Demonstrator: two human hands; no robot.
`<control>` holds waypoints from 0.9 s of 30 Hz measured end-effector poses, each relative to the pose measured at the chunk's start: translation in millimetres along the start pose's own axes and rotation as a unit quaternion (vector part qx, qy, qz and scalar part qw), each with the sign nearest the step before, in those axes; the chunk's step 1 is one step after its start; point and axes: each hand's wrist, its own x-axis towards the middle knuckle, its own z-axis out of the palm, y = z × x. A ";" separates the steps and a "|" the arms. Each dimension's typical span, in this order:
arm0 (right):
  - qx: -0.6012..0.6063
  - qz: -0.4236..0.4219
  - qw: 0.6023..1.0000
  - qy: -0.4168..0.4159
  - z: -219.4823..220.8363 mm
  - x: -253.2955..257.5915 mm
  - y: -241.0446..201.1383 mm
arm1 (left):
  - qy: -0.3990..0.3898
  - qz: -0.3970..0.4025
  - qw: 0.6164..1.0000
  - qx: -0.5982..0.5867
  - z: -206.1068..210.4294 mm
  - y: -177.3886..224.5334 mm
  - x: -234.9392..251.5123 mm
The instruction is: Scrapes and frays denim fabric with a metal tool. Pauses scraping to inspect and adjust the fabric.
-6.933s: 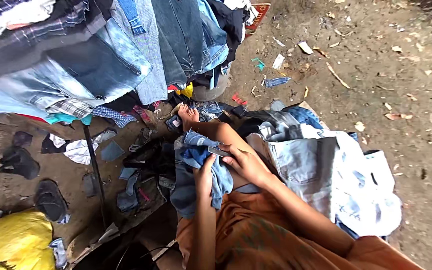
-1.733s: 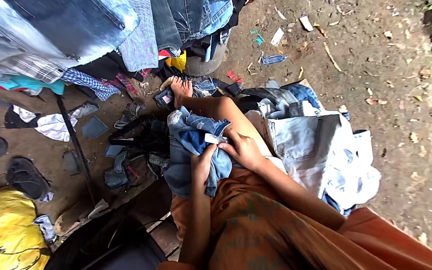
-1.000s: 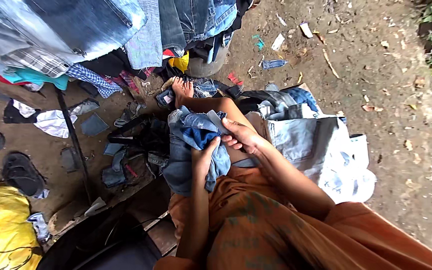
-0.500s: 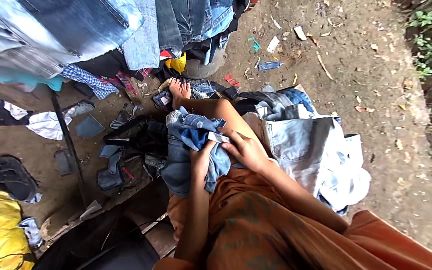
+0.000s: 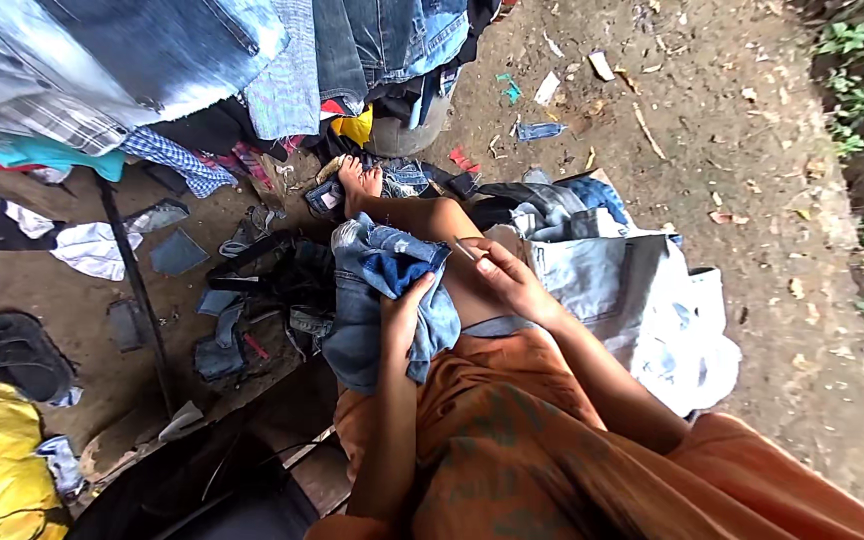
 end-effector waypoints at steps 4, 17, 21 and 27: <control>-0.087 -0.036 0.995 -0.045 6.3 -5.0 0.7 | 0.002 -0.003 1.000 -0.006 1.4 0.1 -0.7; -0.052 -0.075 0.995 0.046 12.0 10.4 7.1 | 0.010 -0.012 1.000 -0.003 3.7 3.0 -4.2; -0.139 -0.099 0.985 0.003 4.0 7.4 -14.1 | 0.013 0.001 1.000 -0.007 3.2 1.8 -3.6; -0.265 -0.094 0.959 -0.022 27.2 0.7 -12.3 | 0.000 0.022 1.000 -0.011 2.8 -2.7 -5.4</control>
